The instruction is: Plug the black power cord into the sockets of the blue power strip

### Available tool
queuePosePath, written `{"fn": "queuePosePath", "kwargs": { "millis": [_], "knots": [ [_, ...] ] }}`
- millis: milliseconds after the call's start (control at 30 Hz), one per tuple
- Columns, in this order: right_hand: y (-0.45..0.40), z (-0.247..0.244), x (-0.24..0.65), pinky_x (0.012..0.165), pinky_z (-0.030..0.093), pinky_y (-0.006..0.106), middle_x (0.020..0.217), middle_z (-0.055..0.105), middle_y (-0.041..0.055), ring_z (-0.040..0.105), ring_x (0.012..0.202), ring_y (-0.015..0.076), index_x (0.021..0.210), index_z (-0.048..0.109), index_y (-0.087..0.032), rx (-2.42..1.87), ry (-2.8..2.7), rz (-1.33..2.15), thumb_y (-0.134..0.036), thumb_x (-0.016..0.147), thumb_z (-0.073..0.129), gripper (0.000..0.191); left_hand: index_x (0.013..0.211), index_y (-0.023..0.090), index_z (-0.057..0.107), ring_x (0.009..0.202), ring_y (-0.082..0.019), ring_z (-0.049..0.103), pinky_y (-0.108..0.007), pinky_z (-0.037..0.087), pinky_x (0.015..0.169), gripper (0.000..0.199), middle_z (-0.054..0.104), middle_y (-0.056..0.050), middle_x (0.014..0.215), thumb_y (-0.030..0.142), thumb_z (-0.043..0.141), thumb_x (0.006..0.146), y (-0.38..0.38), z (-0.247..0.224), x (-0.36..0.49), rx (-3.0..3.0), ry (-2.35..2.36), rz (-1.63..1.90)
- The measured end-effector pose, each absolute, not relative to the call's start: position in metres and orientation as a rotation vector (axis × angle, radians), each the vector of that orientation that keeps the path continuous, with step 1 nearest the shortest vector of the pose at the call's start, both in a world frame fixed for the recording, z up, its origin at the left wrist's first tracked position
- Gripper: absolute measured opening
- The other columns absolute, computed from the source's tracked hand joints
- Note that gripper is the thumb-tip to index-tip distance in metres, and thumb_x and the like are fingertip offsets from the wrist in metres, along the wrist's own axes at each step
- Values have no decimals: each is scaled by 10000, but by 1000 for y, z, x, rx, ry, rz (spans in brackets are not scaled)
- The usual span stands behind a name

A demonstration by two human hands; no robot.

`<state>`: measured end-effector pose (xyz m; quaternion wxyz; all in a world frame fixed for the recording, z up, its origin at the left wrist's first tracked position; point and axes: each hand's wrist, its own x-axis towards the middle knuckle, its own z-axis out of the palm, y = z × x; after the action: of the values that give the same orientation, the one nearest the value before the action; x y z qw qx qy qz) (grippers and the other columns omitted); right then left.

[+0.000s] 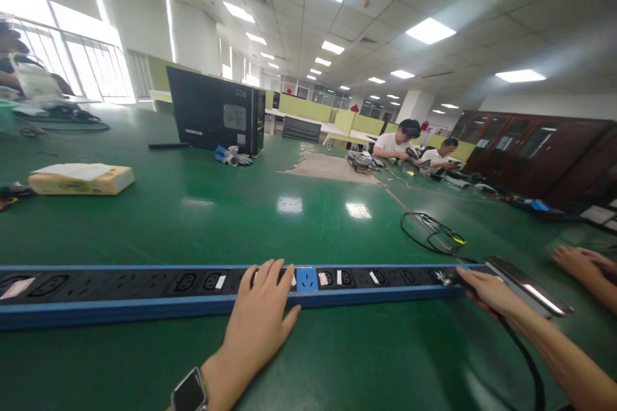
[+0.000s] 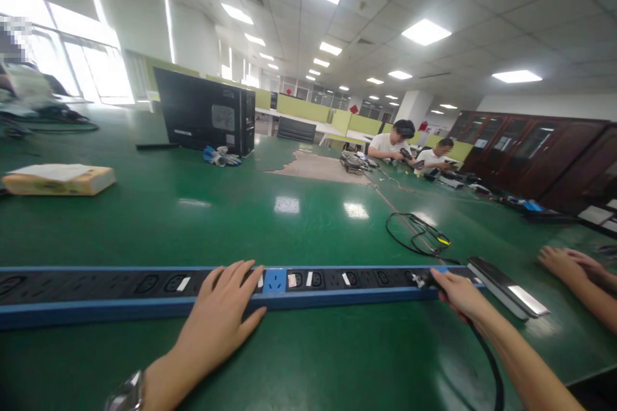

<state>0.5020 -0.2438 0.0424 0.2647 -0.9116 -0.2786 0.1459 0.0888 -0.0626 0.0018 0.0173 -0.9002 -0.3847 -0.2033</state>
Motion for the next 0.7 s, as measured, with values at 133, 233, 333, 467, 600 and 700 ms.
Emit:
{"fn": "queuePosePath", "kwargs": {
  "millis": [133,233,333,467,600,700],
  "knots": [
    [-246,41,515,516,396,291,581,581,53,533,534,178,647,546,-202,-2541,-1098,125,-493,874,337,424,1329,160,523,1281,-335,416,-533,274,1079,554,511,-149,1373,318,554,799,-65,3,92,-2792,-1212,-574],
    [-236,40,504,682,431,284,721,661,52,608,725,195,715,579,-212,-2517,-1244,95,-457,880,371,361,1336,169,518,1283,-326,416,-520,282,1074,562,510,-142,1375,313,551,793,-65,4,91,-2807,-1186,-587],
    [-225,38,493,664,415,282,642,646,40,610,667,189,666,547,-217,-2560,-1325,85,-458,916,326,412,1315,172,537,1273,-324,426,-514,300,1060,538,521,-142,1361,307,542,795,-65,3,89,-2793,-1197,-629],
    [-211,38,488,655,407,298,694,671,86,637,701,216,706,564,-195,-2672,-1324,7,-436,927,350,390,1299,185,549,1260,-315,441,-506,315,1050,526,533,-132,1352,304,541,786,-64,1,90,-2791,-1202,-665],
    [-200,39,483,599,393,309,790,687,137,656,710,249,761,571,-179,-2770,-1324,-58,-452,901,420,342,1293,212,552,1267,-307,440,-497,310,1058,522,537,-116,1354,302,545,779,-64,0,89,-2786,-1212,-683],
    [-200,38,476,571,393,297,744,686,116,662,657,235,776,555,-182,-2792,-1342,-28,-458,918,396,349,1303,215,547,1272,-306,438,-503,308,1064,532,532,-112,1363,297,547,778,-64,0,88,-2795,-1216,-688]
  ]
}}
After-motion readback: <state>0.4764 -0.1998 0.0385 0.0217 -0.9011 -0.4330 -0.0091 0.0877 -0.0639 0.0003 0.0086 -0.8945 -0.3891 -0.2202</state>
